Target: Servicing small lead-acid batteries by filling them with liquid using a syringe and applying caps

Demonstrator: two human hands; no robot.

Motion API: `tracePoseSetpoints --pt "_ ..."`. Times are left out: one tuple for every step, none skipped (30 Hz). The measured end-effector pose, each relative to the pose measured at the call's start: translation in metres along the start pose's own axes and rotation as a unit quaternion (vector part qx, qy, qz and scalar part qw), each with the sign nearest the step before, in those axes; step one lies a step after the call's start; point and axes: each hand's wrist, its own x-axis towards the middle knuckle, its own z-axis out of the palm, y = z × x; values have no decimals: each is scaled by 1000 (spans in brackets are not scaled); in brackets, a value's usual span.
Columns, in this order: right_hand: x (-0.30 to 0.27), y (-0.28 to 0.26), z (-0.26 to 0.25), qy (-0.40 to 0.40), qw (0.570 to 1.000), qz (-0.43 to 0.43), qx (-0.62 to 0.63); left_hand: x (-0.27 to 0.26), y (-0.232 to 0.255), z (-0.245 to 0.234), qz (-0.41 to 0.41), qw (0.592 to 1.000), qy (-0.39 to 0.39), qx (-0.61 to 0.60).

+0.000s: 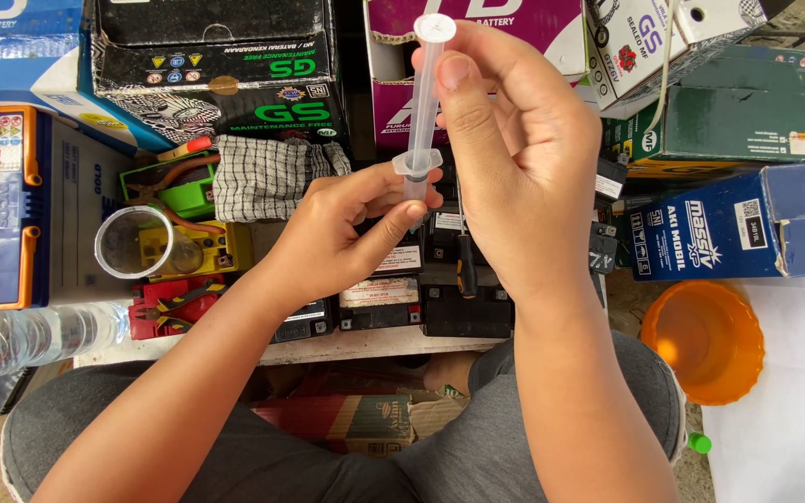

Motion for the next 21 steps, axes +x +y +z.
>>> tracePoseSetpoints --pt "1 -1 0 0 1000 0 0 1 0 0 0 1000 0 0" --pt "1 -1 -1 -16 1000 -4 -3 1 1 -1 -1 1000 2 -10" --pt "2 -2 -1 -33 999 -6 -7 1 1 0 -4 1000 4 -21" --pt "2 -1 -2 -33 999 -6 -7 1 1 -1 -5 1000 4 -22" --pt "3 -1 -3 -50 999 3 -11 1 2 -1 -9 1000 5 -28" --pt "3 0 -4 -67 998 11 -15 1 2 -1 -13 999 6 -34" --pt "3 -1 -5 -67 998 11 -15 1 2 -1 -13 999 6 -34" --pt "3 -1 -5 -73 997 20 -15 1 2 -1 -14 999 6 -40" --pt "3 -1 -5 -80 996 29 -14 1 2 -1 -16 999 5 -45" --pt "3 -1 -5 -80 996 29 -14 1 2 -1 -16 999 6 -45" --pt "3 -2 -5 -80 996 24 -16 1 2 -1 -15 999 7 -45" --pt "3 -2 -6 -80 996 19 -17 1 2 -1 -14 999 8 -46" --pt "3 -2 -5 -79 997 19 -18 1 2 -1 -14 999 8 -46" --pt "2 -2 -5 -78 997 20 -15 1 2 0 -12 998 13 -55" --pt "2 -2 -5 -77 997 21 -12 1 2 0 -12 998 18 -64" --pt "1 -4 -4 -77 997 22 -12 0 2 0 -12 998 18 -64" --pt "0 -5 -3 -74 997 22 -5 0 1 1 -11 997 22 -70" --pt "-1 -6 -3 -71 997 22 2 -1 0 1 -10 997 26 -76" --pt "-2 -6 -2 -71 997 22 2 -1 -2 2 -10 997 26 -76" --pt "-3 -7 -3 -67 997 18 11 -2 -3 3 -8 995 33 -93" --pt "-4 -7 -3 -63 998 14 20 -2 -4 4 -6 993 41 -110"
